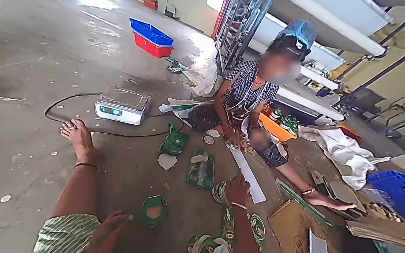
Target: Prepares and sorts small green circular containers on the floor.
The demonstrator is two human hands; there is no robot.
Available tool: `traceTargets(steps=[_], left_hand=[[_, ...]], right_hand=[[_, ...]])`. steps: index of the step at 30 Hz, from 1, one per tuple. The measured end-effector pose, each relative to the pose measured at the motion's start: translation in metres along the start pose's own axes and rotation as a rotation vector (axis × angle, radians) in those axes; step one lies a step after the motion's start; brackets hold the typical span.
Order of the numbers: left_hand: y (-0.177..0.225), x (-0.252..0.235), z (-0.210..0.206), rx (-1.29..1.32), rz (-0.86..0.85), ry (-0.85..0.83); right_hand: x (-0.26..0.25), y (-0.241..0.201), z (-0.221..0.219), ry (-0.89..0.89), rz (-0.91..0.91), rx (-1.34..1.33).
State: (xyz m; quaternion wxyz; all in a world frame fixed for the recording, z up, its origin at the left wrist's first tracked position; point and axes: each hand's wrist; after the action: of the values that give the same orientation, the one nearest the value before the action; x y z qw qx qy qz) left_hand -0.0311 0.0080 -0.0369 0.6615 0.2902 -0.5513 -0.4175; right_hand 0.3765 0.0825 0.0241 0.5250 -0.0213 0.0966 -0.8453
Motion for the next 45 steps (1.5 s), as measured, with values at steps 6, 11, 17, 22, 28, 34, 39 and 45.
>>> traceTargets(steps=[6,11,17,22,28,34,39,45], left_hand=[[0.002,-0.013,-0.004,0.090,0.094,-0.035],[0.029,0.004,-0.003,0.105,0.264,-0.067],[0.007,-0.009,-0.007,0.139,0.153,-0.088],[-0.006,-0.016,-0.015,-0.269,-0.044,-0.087],[-0.004,-0.011,-0.028,-0.501,-0.098,-0.105],[0.004,-0.014,-0.030,-0.448,-0.032,-0.160],[0.002,-0.014,-0.032,-0.449,-0.014,-0.149],[0.005,-0.028,-0.038,-0.507,0.031,-0.137]], right_hand=[[0.007,0.032,0.023,0.248,0.047,-0.775],[0.029,0.053,0.024,0.323,-0.079,-0.944],[0.028,0.038,0.022,0.555,0.064,-0.466],[0.029,-0.043,-0.032,0.149,0.582,-0.259],[-0.028,-0.077,-0.105,-0.453,0.475,0.100],[-0.057,-0.088,-0.128,-0.519,0.512,0.200],[-0.040,-0.076,-0.148,-0.280,0.593,0.148],[0.015,-0.100,-0.116,0.079,0.492,-0.207]])
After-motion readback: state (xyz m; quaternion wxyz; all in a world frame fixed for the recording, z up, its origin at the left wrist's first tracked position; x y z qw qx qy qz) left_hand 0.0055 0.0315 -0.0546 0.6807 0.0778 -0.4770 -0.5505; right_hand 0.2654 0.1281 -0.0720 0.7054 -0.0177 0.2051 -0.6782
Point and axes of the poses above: each hand's wrist, its own x-axis away from the middle knuckle, its own z-axis out of the back of the hand, y = z × x, and after that the axes turned 14 degrees about z, right-handed
